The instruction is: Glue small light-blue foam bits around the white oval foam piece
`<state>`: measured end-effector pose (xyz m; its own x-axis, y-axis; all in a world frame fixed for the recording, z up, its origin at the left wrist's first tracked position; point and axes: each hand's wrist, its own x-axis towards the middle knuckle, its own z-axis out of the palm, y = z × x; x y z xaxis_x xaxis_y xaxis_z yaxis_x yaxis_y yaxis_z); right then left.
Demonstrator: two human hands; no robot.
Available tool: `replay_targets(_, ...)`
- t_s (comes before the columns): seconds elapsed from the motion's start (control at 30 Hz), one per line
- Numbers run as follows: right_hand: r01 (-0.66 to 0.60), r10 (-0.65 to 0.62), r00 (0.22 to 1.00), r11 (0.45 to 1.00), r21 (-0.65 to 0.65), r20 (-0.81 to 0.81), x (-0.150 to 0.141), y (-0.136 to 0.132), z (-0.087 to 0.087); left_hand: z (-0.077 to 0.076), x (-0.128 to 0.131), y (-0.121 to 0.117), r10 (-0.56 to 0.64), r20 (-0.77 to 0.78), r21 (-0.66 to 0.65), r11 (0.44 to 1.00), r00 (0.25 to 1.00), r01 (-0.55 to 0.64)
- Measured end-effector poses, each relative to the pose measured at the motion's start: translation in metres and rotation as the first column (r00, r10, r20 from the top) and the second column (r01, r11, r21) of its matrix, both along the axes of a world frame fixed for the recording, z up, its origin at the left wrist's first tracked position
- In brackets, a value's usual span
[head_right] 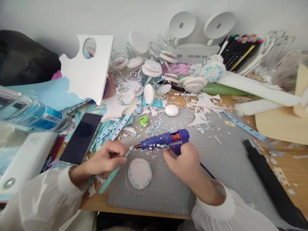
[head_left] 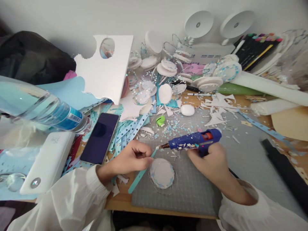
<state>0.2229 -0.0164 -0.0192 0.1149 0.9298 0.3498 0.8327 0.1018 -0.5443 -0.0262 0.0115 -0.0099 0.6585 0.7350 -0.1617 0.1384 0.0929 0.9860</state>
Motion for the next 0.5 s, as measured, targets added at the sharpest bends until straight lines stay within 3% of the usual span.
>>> replay_targets(0.2, -0.008, 0.007, 1.0, 0.998, -0.055, -0.021, -0.0011, -0.0004, 0.0032, 0.0013, -0.0002, -0.0008, 0.005, 0.003, -0.015, 1.0, 1.0, -0.005)
replay_targets(0.5, -0.022, 0.021, 1.0, 0.999, -0.025, -0.007, -0.0014, 0.0013, 0.0043, 0.0021, 0.001, -0.0007, 0.007, -0.022, -0.007, 1.0, 1.0, -0.008)
